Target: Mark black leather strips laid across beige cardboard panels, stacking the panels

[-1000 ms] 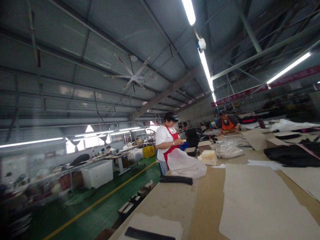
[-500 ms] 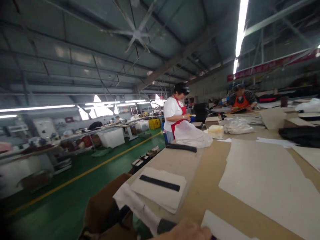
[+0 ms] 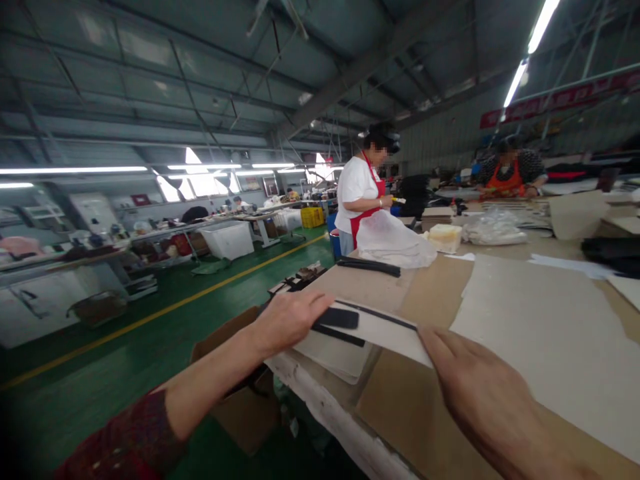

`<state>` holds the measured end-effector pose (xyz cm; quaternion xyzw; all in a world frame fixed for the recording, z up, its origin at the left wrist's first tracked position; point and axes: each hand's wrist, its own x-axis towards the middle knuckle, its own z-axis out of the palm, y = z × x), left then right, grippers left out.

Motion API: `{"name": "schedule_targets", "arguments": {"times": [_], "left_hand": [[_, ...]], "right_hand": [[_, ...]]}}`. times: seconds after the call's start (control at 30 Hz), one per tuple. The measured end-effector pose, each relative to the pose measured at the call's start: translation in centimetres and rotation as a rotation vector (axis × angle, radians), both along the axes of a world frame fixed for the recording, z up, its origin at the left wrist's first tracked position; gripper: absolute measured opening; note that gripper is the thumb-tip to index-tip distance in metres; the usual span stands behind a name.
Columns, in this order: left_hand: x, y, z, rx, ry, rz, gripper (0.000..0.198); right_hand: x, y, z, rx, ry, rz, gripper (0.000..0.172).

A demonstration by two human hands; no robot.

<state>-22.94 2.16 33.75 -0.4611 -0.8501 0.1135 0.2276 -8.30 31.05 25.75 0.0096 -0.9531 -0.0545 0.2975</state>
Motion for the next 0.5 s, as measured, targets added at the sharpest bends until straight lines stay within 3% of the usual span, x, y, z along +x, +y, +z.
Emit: {"name": "schedule_targets", "arguments": {"times": [0.13,0.23,0.33,0.4,0.5], "left_hand": [[-5.2,-4.6,-1.9,0.096,-0.011,0.156,0.041],[-7.2,-6.9,-4.7,0.130,-0.135,0.285,0.045],[-7.9,-8.5,-7.8,0.096,-0.410,0.301,0.051],[-8.2,-9.6,-9.4,0.123,-0.497,0.313,0.057],[-9.8,-11.4,-10.5,0.109,-0.572,0.274,0.063]], "right_hand": [[-7.5,-5.6,1.0,0.030,-0.135,0.123,0.046],[-10.7,-9.1,-0.5,-0.032,-0.261,0.195,0.042],[-11.7,-11.2,-3.3,-0.076,-0.427,0.229,0.034],[-11.7,-11.6,-4.5,-0.101,-0.472,0.254,0.046],[-11.1,-10.4,-3.8,-0.203,-0.574,0.346,0.057]]}}
